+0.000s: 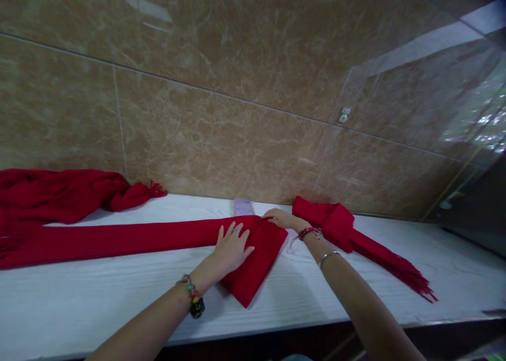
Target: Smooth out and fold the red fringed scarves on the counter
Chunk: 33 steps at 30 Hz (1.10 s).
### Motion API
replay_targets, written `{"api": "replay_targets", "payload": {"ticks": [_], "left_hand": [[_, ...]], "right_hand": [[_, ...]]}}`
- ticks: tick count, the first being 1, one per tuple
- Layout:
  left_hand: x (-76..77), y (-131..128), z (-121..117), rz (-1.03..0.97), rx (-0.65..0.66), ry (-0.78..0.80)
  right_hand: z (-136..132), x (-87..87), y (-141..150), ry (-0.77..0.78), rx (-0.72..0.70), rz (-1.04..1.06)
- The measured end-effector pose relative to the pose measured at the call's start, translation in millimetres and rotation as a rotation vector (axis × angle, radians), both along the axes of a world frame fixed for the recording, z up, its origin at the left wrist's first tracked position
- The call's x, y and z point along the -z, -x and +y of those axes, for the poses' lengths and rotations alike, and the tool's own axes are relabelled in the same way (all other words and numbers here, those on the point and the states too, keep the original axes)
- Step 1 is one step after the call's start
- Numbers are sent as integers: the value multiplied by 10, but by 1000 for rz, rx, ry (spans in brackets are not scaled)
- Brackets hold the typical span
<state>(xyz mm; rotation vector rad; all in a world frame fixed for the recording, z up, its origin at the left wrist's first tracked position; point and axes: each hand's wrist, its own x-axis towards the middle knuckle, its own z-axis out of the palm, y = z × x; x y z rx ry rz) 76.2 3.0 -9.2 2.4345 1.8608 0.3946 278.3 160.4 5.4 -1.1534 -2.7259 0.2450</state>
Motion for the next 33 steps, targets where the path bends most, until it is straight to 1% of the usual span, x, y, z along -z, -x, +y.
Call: {"api": "replay_targets", "payload": {"ticks": [4,8,10,13,15,17,21,24,27,29,30,32,33], "left_hand": [[39,117,60,33,-46,201],[42,144,70,72,-48,224],[36,126,64,89,-52,225],[31,97,59,107,-85,254],[39,82,64,106,-106,272],[58,70,72,98,-119,258],[97,51,81,113,-141,230],[94,42,79,128,-142,241],[64,15,60,95,-94,175],[44,-19,25,53,14,85],[36,-38,0,32,101,58],[30,-67,-59,2,292,83],[31,-73,-88,-3,366,129]], "right_hand": [[207,-86,-33,115,-155,-41],[275,-135,-141,207,-243,-30],[290,-132,-202,245,-244,-5],[325,-90,-304,294,-194,47],[352,-40,-367,328,-158,80],[374,18,-409,364,-140,104],[409,127,-411,400,-158,139],[410,160,-376,356,-172,186],[291,135,-328,231,-109,228],[101,125,-285,77,-31,245],[-22,137,-262,-7,-1,242],[-294,211,-225,-133,31,199],[-422,269,-215,-158,30,157]]}}
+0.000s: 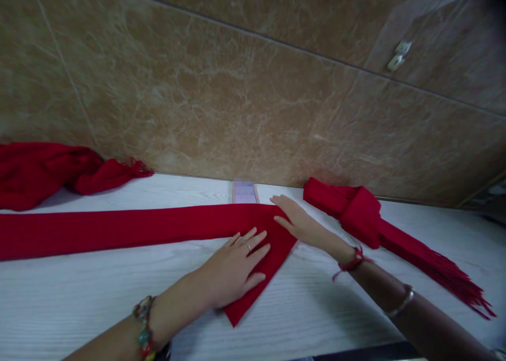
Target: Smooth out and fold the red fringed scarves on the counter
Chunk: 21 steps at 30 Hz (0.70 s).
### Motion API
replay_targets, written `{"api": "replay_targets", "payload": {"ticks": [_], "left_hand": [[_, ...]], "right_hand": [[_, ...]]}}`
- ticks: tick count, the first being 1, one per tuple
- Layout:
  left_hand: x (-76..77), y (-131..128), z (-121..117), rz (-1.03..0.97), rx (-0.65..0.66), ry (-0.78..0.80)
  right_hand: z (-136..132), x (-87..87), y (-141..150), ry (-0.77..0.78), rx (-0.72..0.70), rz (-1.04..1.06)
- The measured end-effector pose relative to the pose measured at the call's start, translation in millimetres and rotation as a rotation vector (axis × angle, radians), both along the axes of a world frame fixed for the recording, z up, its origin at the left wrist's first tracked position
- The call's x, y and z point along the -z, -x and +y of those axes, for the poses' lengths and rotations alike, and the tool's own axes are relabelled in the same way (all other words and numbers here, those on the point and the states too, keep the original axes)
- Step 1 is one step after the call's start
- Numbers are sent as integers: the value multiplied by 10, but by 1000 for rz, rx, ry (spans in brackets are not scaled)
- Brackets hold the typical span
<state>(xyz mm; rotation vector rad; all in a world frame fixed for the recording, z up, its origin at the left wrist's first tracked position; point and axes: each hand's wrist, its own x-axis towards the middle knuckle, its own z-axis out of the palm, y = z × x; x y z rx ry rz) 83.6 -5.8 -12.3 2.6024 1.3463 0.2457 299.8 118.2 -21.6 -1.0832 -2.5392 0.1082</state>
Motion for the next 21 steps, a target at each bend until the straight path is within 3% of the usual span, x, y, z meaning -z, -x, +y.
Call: {"api": "replay_targets", "payload": {"ticks": [3,6,9,12,14,16,19,21], "left_hand": [[12,23,-60,41,74,124],[37,83,-63,81,73,140],[77,125,-32,58,117,65],[96,118,-4,-13,150,-75],[81,95,1,-78,84,-168],[46,84,2,-128,-89,-209],[-20,133,26,-143,-361,-105],[-66,198,70,-188,-396,64]], "right_hand": [[-263,192,-3,21,31,-114],[-299,280,-23,51,32,-156],[-209,212,-46,96,7,-127],[-137,64,-134,43,122,79],[-162,-30,-224,7,286,241],[-281,-99,-284,19,372,304],[-621,-153,-198,13,180,178],[-892,-173,-17,20,-31,28]]}}
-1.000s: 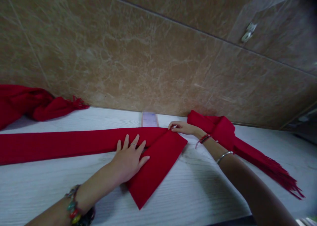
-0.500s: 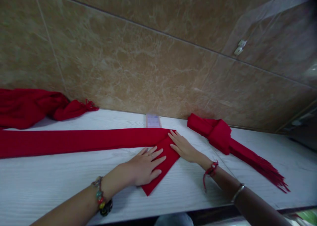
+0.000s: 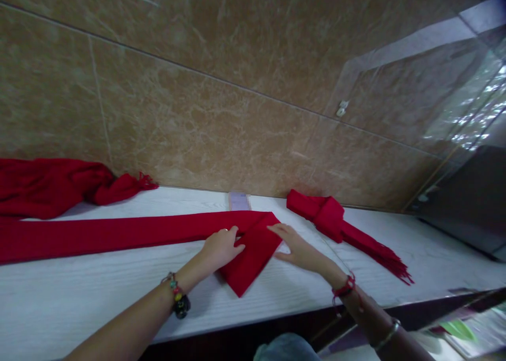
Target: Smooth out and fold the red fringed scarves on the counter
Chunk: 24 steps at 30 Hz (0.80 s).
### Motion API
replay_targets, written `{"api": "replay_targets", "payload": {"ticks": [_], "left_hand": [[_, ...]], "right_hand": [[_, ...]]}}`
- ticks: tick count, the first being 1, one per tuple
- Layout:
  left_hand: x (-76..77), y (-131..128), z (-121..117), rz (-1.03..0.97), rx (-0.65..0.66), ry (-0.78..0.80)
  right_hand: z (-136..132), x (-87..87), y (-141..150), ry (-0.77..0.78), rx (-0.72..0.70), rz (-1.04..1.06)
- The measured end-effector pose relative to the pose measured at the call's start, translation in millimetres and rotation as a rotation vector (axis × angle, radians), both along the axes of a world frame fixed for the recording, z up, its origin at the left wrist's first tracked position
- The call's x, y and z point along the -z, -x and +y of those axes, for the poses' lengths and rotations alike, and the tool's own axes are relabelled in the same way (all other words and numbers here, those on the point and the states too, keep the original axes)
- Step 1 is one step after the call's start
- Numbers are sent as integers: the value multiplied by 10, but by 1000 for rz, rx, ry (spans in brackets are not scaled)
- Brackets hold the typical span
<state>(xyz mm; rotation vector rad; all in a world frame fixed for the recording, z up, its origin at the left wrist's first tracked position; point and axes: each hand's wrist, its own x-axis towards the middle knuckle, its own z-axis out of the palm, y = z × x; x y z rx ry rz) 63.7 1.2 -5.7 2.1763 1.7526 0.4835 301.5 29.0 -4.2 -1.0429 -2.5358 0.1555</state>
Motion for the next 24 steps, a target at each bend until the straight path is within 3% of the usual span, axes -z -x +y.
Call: {"api": "replay_targets", "payload": {"ticks": [3,5,9,13,16,18,20,22,24], "left_hand": [[-73,73,84,-151,108,229],[-122,80,123,-205,161,314],[-216,66,125,-310,215,366],[-272,150,129,-510,317,390],[-267,206,226,-534,253,287],[-237,170,340,-447,185,82],[-184,48,474,-223,229,-172],[-114,-147,613,18,355,-348],[-41,-371,746,151,483,-423]], "right_hand": [[-337,-26,330,28,-171,-162],[-483,-21,504,11,-203,-196],[-633,114,662,-48,-34,-146],[-559,271,576,-54,36,-61],[-258,179,323,-15,204,417],[40,15,88,42,358,920],[361,-159,-154,214,394,1485],[651,-278,-375,264,415,1615],[882,-314,-568,299,443,1674]]}}
